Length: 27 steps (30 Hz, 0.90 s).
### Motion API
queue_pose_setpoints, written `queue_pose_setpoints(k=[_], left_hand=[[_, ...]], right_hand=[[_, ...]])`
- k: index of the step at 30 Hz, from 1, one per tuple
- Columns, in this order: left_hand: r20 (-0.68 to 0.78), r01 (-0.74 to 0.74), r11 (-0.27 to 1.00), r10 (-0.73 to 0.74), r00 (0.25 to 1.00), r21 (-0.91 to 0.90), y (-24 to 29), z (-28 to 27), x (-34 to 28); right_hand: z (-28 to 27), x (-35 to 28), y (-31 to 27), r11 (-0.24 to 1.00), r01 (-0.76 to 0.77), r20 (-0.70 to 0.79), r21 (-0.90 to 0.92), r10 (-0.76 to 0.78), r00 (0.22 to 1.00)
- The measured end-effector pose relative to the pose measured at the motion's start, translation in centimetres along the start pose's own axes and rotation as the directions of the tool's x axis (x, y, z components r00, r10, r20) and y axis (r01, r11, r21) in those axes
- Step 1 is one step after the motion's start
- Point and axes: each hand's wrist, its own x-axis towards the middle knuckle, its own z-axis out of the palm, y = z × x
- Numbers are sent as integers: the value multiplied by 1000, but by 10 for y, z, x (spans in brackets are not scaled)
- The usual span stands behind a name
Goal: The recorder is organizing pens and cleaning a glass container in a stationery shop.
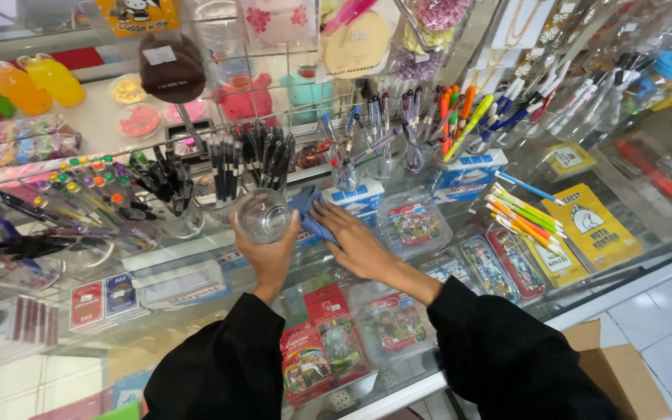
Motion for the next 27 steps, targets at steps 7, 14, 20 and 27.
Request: queue_pose_setpoints(k=[7,14,20,27], left_hand=[[57,-66,997,63,996,41,-2,-3,-4],[230,-286,955,261,937,82,-5,3,-12],[486,-736,673,619,617,76,-19,5,-30],[530,-720,683,657,536,-119,39,23,-39]], right_hand=[[-60,-86,-33,993,15,251,119,-44,967],[-80,-224,-59,991,-43,113,124,29,993],[58,-443,74,934,-326,511,-144,352,784],[113,-485,30,742,-267,-785,615,606,-128]])
